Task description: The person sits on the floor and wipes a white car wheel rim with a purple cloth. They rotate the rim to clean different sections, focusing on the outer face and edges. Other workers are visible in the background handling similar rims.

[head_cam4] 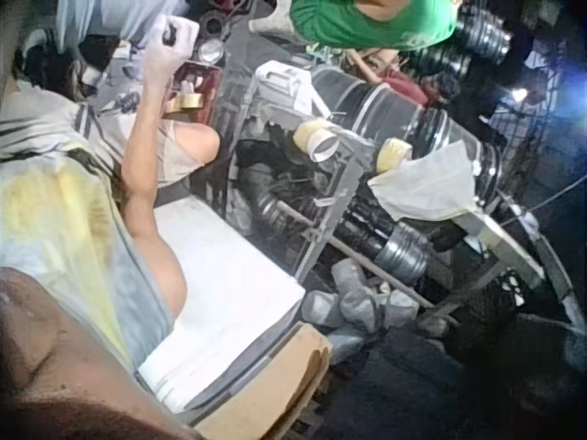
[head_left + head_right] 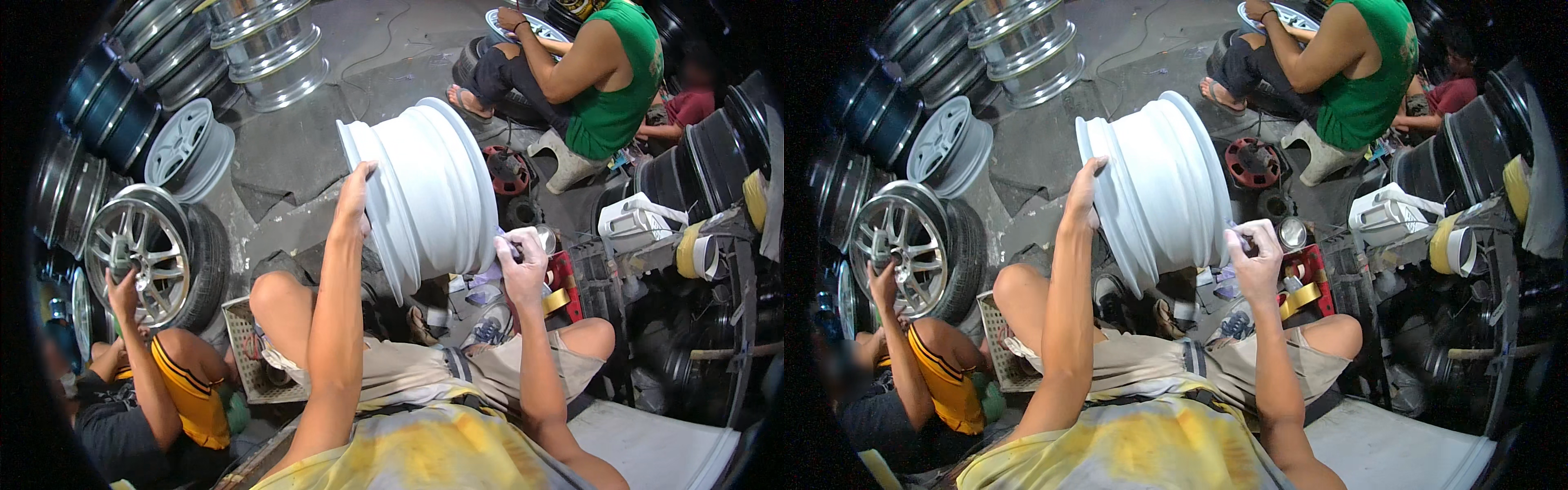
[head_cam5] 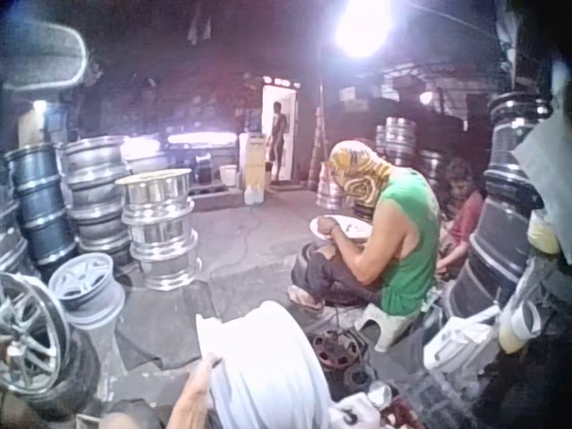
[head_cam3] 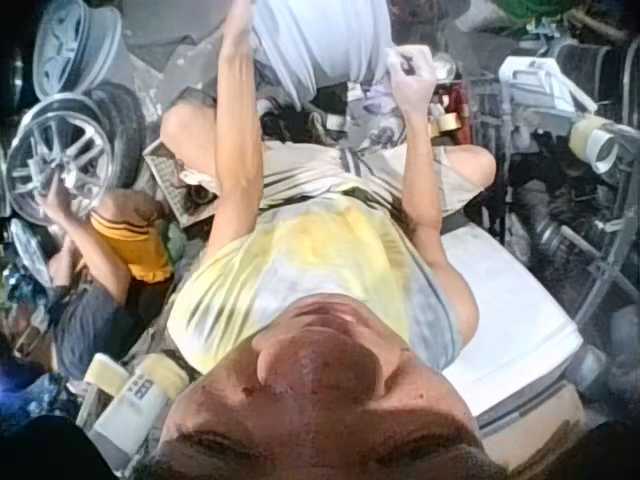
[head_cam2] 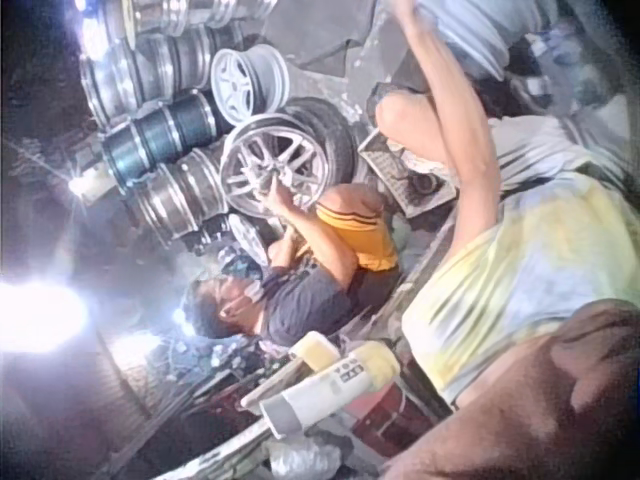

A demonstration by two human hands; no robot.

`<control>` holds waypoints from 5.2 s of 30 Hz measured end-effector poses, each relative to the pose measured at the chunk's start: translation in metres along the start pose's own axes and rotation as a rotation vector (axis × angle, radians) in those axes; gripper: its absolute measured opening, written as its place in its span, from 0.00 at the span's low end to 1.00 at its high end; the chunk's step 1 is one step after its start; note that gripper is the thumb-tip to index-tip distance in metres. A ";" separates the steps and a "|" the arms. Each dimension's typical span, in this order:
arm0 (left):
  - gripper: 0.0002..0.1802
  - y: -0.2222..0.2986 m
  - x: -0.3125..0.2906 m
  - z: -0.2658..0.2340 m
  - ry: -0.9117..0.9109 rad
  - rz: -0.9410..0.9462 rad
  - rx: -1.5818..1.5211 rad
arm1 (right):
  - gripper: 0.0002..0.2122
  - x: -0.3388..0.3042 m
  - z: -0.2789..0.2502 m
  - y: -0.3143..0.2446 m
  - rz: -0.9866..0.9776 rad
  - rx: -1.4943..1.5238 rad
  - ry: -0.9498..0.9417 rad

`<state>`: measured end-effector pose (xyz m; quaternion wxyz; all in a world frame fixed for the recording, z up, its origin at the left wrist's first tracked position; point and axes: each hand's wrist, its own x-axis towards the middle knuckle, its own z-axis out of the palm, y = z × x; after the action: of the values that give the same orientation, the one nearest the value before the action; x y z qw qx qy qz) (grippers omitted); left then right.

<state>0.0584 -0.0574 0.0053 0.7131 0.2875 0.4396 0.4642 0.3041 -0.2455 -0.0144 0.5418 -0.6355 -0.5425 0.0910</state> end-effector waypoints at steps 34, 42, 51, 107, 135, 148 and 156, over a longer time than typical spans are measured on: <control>0.22 -0.014 -0.019 -0.001 -0.015 0.110 0.074 | 0.14 0.049 0.058 -0.019 -0.515 -0.490 -0.304; 0.23 -0.012 0.000 -0.003 0.005 0.142 0.071 | 0.23 0.121 0.095 -0.043 -0.649 -0.841 -0.235; 0.23 -0.020 0.016 -0.009 0.033 0.201 0.102 | 0.15 0.105 0.087 -0.033 -0.689 -0.813 -0.216; 0.22 0.023 0.066 -0.008 0.113 0.226 0.285 | 0.13 0.123 0.112 -0.017 -0.660 -0.733 -0.116; 0.25 0.026 0.081 -0.008 0.164 0.231 0.260 | 0.12 0.192 0.156 -0.013 -0.598 -0.736 -0.213; 0.32 0.063 0.146 -0.016 0.325 0.242 0.696 | 0.21 -0.084 0.056 0.051 -0.170 -0.791 -0.299; 0.34 0.100 0.103 0.016 0.412 0.693 1.750 | 0.11 -0.165 0.017 0.153 0.334 -0.667 -0.513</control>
<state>0.0509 0.0769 0.0572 -0.0215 0.7442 0.6374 0.1984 0.3175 -0.3385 -0.2199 0.1333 -0.8110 -0.5489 0.1521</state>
